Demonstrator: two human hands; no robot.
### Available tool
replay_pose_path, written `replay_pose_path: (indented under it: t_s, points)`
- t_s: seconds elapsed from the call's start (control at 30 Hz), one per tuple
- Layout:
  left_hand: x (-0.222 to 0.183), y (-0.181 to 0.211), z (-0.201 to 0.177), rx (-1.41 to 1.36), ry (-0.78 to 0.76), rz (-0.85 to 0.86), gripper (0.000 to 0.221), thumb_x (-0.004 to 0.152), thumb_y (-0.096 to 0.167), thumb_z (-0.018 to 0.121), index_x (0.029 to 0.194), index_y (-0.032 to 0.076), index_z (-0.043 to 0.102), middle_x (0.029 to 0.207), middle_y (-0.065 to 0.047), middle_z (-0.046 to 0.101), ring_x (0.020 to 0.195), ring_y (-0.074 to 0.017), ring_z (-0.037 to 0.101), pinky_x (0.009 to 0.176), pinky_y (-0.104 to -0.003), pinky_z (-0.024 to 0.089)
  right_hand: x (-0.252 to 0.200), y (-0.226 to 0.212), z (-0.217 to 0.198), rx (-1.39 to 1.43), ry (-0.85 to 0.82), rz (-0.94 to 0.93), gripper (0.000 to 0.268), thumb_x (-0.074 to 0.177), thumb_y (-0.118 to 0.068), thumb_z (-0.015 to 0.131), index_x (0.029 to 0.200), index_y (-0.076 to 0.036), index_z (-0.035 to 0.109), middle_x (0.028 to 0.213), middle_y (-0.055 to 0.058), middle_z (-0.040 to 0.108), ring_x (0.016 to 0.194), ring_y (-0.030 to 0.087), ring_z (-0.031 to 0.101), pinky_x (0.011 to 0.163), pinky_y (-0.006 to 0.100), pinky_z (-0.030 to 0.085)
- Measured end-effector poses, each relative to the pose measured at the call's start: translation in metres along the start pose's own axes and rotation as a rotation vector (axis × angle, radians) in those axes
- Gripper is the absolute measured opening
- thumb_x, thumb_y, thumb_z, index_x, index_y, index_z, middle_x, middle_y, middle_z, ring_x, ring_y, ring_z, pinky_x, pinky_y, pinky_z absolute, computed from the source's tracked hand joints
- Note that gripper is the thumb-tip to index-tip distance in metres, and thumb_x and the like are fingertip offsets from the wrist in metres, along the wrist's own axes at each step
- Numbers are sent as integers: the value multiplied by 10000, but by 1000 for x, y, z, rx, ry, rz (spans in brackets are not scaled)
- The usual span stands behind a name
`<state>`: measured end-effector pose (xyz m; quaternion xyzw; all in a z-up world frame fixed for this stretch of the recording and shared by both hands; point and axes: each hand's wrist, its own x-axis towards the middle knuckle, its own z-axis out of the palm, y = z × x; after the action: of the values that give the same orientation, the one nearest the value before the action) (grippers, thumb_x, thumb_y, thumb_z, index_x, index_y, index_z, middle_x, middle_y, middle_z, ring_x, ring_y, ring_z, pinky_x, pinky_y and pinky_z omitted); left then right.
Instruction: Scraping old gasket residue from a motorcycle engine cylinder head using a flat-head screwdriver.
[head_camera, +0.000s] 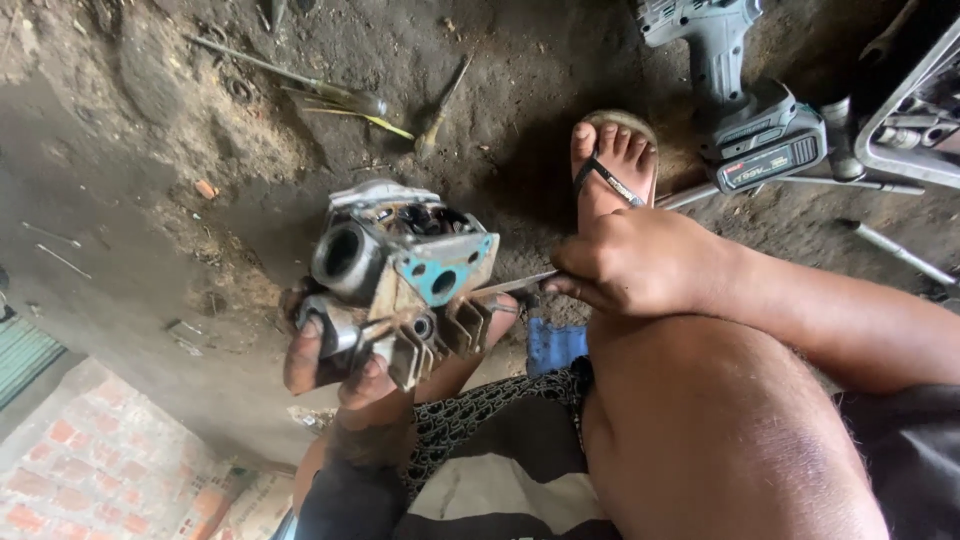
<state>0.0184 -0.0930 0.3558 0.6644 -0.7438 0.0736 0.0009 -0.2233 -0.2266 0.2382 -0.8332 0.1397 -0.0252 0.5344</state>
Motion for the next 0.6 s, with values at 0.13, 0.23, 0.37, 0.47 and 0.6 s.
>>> replay_pose_path:
  t_s: [0.13,0.23,0.37,0.47,0.6]
  points:
    - [-8,-4,13,168,6,92,994,1142,849,703,1692,277,106,1743,-25,-100,1491,-316,160,1194,-470,345,-5,-1,-3,20,34,26,270,947,-334,671,839,-86,671,748,167,586,588,372,552,543,463,473]
    - [-16,1,18,108,27,50,994,1113,839,676,1689,276,93,1729,-36,-72,1485,-317,186,1183,-473,377,-4,-6,-5,-86,48,48,217,926,-314,659,884,-101,668,760,111,664,563,364,624,487,453,514]
    - [-18,3,35,2,65,24,996,1074,825,640,1684,275,77,1709,-51,-35,1478,-318,220,1168,-476,418,-1,-9,-8,-108,66,-66,213,927,-266,654,809,-89,635,703,147,616,694,336,541,510,403,495]
    - [-19,5,50,-84,83,6,999,1044,815,613,1681,274,65,1694,-63,-7,1472,-319,246,1157,-478,450,4,-8,-4,218,-190,108,406,998,-376,627,714,-88,667,628,91,700,501,337,642,520,427,546]
    - [-24,6,65,-163,100,-43,1004,1005,801,577,1676,273,49,1675,-78,30,1464,-320,281,1143,-482,491,7,-5,3,471,-268,121,375,982,-322,660,704,-73,690,612,89,733,461,316,633,474,401,518]
